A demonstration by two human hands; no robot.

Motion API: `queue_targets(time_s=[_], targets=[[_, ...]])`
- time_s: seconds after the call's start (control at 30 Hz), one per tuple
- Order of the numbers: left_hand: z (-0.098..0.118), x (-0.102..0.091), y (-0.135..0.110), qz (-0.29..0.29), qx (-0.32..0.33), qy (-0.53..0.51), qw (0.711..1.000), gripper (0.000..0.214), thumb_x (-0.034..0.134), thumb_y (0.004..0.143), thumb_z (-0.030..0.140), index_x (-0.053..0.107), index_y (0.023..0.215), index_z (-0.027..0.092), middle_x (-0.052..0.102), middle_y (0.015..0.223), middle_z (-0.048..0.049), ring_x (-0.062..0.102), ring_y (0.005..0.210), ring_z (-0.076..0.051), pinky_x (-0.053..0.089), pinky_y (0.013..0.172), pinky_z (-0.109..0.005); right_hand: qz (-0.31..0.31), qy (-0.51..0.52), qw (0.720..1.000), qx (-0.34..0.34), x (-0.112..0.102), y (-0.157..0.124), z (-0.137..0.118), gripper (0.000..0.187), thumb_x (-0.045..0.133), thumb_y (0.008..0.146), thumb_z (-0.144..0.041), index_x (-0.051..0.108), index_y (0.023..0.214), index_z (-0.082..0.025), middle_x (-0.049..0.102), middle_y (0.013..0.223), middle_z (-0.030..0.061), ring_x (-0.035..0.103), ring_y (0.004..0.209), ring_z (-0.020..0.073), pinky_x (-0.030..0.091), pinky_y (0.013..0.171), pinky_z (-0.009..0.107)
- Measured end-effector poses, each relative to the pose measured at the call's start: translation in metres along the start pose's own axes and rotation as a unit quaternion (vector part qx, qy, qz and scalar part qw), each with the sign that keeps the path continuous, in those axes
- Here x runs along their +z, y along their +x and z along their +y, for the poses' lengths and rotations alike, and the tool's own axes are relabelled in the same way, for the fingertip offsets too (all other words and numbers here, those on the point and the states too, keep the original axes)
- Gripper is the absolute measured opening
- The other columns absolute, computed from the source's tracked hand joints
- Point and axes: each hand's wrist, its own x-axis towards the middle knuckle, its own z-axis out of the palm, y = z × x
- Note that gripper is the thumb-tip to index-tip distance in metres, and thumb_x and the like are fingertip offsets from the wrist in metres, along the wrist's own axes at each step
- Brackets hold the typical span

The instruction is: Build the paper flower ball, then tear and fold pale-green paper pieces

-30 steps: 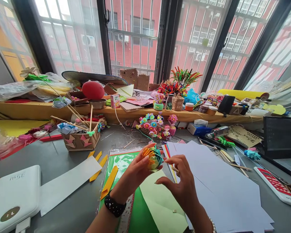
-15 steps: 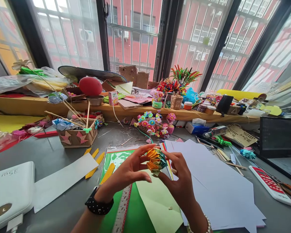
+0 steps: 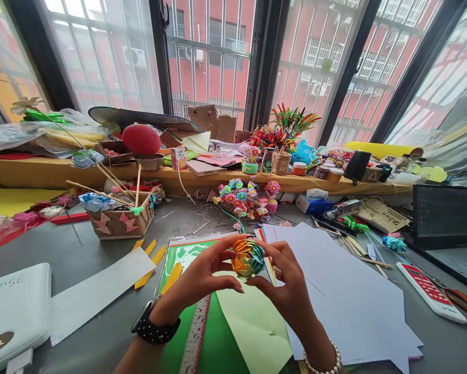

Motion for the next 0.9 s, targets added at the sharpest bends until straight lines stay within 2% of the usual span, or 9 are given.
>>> queue_targets(time_s=[0.27,0.43,0.53,0.67,0.9], targets=[[0.0021,-0.0025,-0.0006,0.027,0.054,0.087,0.994,0.049,0.067,0.062,0.013,0.055,0.107,0.026,0.048,0.116,-0.0043,0.051,0.101,-0.023,0.049,0.082,-0.031,-0.044,0.049,0.998,0.003,-0.0028,-0.0001,-0.0005,0.051,0.065,0.065,-0.036,0.045,0.111,-0.027,0.052,0.082,-0.0012,0.041,0.057,0.0102,0.038,0.049,0.021],[-0.0023,-0.0029,-0.0012,0.053,0.067,0.074,0.994,0.049,0.068,0.062,0.012,0.056,0.107,0.024,0.057,0.111,-0.0041,0.054,0.099,-0.022,0.046,0.086,-0.033,-0.005,0.027,1.0,-0.001,0.0004,0.0003,0.0041,0.056,0.065,0.065,-0.035,0.043,0.115,-0.024,0.048,0.07,-0.0037,0.033,0.05,0.0088,0.033,0.044,0.02],[-0.0039,-0.0022,-0.0004,0.059,0.075,0.071,0.993,0.045,0.068,0.061,0.012,0.058,0.104,0.023,0.059,0.11,-0.0037,0.057,0.095,-0.02,0.048,0.085,-0.032,0.001,0.025,1.0,-0.014,0.0019,0.0008,0.0056,0.057,0.063,0.068,-0.034,0.041,0.119,-0.022,0.047,0.07,-0.003,0.032,0.05,0.0089,0.033,0.045,0.02],[-0.0042,-0.0016,0.0011,0.066,0.087,0.067,0.992,0.041,0.069,0.059,0.011,0.062,0.098,0.022,0.061,0.106,-0.0037,0.059,0.092,-0.02,0.05,0.082,-0.031,0.002,0.029,0.999,-0.029,0.0022,0.0001,0.0044,0.048,0.063,0.068,-0.033,0.049,0.113,-0.022,0.045,0.066,-0.0031,0.033,0.051,0.0094,0.033,0.046,0.021],[-0.0063,0.0015,0.0021,0.111,0.106,0.035,0.987,0.036,0.072,0.053,0.009,0.067,0.086,0.023,0.066,0.097,-0.0029,0.062,0.088,-0.02,0.053,0.076,-0.028,0.029,0.065,0.997,0.01,0.0038,-0.0019,0.0041,0.041,0.066,0.065,-0.031,0.055,0.103,-0.021,0.035,0.055,-0.0067,0.028,0.047,0.0085,0.028,0.044,0.021]])
